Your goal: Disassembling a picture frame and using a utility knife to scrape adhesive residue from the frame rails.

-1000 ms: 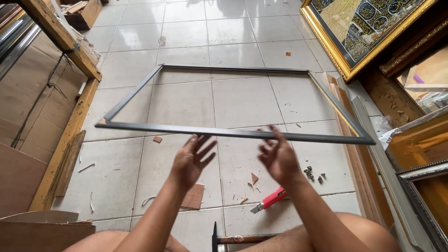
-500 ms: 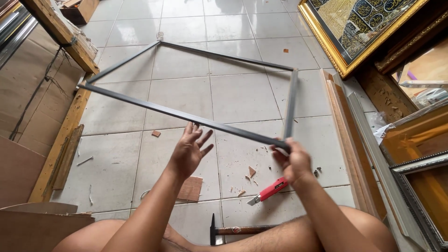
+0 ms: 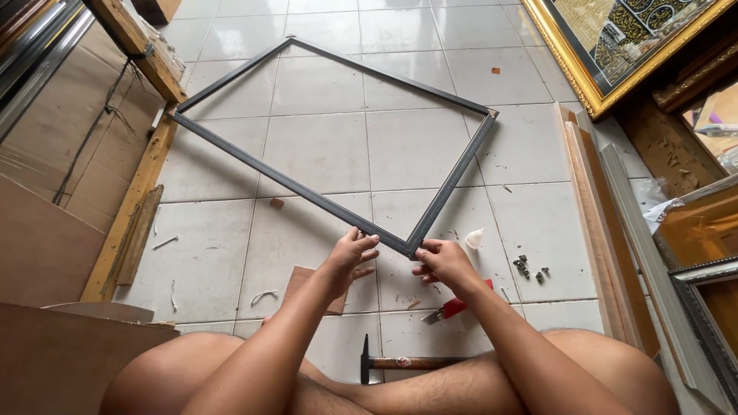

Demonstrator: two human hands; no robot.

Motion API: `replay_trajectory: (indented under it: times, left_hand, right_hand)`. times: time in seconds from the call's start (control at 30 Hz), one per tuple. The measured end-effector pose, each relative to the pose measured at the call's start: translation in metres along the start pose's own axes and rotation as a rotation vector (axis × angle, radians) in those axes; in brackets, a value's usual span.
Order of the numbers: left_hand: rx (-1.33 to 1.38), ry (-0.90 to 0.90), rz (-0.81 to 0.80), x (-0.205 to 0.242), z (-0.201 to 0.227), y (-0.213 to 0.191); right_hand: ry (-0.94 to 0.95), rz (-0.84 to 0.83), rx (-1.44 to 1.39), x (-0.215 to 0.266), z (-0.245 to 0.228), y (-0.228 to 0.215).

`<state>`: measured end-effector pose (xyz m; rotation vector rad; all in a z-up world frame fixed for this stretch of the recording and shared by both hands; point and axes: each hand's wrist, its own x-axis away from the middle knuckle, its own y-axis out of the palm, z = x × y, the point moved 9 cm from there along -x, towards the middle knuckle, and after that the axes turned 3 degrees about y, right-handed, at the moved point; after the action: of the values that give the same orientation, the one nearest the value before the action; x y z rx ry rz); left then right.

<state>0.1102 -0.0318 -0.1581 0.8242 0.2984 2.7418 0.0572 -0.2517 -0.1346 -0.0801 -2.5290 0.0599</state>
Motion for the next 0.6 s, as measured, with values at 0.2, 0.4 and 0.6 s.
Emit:
replay_trajectory:
  times: [0.2,0.4,0.6]
  left_hand:
    - [-0.463,0.086,0.050,-0.015,-0.018,-0.016]
    - [-0.865,0.225,-0.053,-0.002,-0.027,0.004]
    - [-0.981,0.227,0.000,0.012,-0.047,0.032]
  right_hand:
    - [-0.310,0.321,0.857,-0.010,-0.007,-0.031]
    - [-0.154,0.337,1.068,0.044,-0.012,-0.023]
    - [-0.154,0.291,0.708,0.041,0.012,-0.021]
